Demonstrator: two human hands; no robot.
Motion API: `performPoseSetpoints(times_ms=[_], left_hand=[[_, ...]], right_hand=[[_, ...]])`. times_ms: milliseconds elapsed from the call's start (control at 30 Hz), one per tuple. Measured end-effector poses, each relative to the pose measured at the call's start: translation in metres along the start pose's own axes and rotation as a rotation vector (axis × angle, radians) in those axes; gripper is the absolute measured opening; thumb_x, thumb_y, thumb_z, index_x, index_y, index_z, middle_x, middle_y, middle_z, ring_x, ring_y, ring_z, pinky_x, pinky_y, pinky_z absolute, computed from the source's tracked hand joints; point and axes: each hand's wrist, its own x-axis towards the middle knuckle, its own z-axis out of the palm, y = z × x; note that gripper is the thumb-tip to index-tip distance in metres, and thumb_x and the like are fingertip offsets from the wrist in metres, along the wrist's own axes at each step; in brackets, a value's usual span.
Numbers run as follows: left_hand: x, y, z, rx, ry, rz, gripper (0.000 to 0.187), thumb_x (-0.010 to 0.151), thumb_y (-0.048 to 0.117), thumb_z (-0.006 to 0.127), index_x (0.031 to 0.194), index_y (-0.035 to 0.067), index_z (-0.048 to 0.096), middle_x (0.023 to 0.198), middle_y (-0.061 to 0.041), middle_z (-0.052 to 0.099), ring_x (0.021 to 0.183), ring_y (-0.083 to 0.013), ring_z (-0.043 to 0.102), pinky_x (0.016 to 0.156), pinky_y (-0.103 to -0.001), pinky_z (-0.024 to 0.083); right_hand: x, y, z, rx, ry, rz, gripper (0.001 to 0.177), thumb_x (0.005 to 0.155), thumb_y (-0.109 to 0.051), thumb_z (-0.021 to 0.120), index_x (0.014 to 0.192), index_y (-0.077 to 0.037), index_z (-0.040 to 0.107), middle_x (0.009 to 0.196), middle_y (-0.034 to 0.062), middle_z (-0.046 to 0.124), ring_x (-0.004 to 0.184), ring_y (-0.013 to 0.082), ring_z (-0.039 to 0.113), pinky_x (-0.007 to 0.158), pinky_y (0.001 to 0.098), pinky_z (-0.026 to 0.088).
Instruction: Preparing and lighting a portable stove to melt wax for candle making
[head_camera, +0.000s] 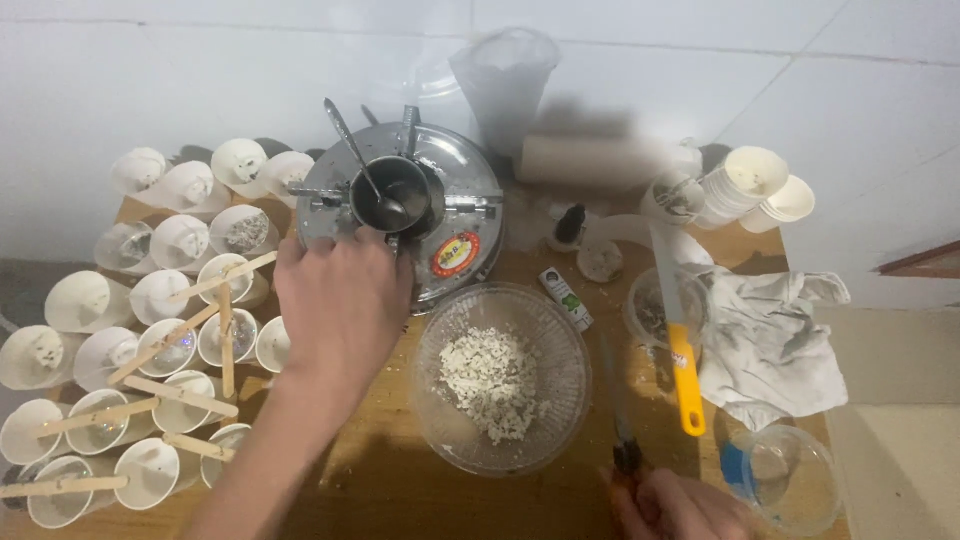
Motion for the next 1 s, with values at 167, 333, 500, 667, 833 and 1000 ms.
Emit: performPoseSetpoints(times_ms=[167,333,500,667,833,1000], left_hand=[[0.008,-0.004,-0.008,0.058,-0.274,0.149,0.057,0.106,0.053,0.056,0.056,0.026,0.061,0.052,0.009,0.050,0.052,-0.0129,0.054,0.047,-0.028,0.033],[0.029,-0.005,-0.031,0.029,-0.646,0.267,0.056,0.107,0.044,0.054,0.058,0.018,0.059,0.050,0.008,0.041,0.048,-0.0085,0.040,0.049,-0.024,0.033],[0.030,-0.013,-0.035,-0.217,-0.645,0.088,0.061,0.101,0.061,0.061,0.062,0.013,0.059,0.054,0.002,0.054,0.056,-0.0160,0.059,0.063,-0.034,0.057],[-0.002,-0.028,-0.012,-0.276,-0.305,-0.012,0.059,0.112,0.062,0.046,0.075,0.018,0.058,0.042,0.004,0.040,0.036,-0.0117,0.041,0.036,-0.026,0.029],[-0.015,-0.029,-0.028,-0.212,-0.556,-0.143,0.078,0.102,0.083,0.027,0.089,0.013,0.060,0.055,-0.003,0.051,0.043,-0.0168,0.054,0.054,-0.036,0.047],[-0.034,-0.023,-0.027,-0.492,-0.555,-0.304,0.057,0.101,0.070,0.048,0.088,0.017,0.065,0.053,-0.003,0.059,0.049,-0.0197,0.063,0.047,-0.032,0.050]], right_hand=[[-0.009,0.016,0.025,0.087,0.199,-0.078,0.038,0.070,-0.028,0.083,0.054,-0.019,0.049,0.043,-0.0026,0.051,0.036,0.0151,0.040,0.040,0.0326,0.037],[-0.014,0.019,0.031,0.006,-0.012,0.076,0.043,0.074,-0.045,0.082,0.060,-0.023,0.048,0.045,-0.0051,0.058,0.036,0.0132,0.047,0.039,0.0345,0.042],[-0.014,0.014,0.036,-0.039,0.040,0.072,0.049,0.075,-0.052,0.078,0.056,-0.023,0.044,0.042,-0.0056,0.050,0.035,0.0139,0.047,0.038,0.0370,0.038],[-0.014,0.030,0.043,-0.091,-0.116,0.083,0.048,0.075,-0.062,0.076,0.064,-0.025,0.047,0.051,-0.0077,0.056,0.042,0.0172,0.051,0.042,0.0389,0.043],[-0.007,0.033,0.041,-0.144,-0.473,0.287,0.037,0.082,-0.064,0.067,0.086,-0.032,0.050,0.076,-0.0116,0.073,0.066,0.0190,0.073,0.058,0.0396,0.056],[-0.006,0.022,0.030,-0.148,-0.461,0.260,0.026,0.091,-0.053,0.059,0.107,-0.033,0.054,0.103,-0.0056,0.071,0.089,0.0283,0.076,0.071,0.0499,0.058]])
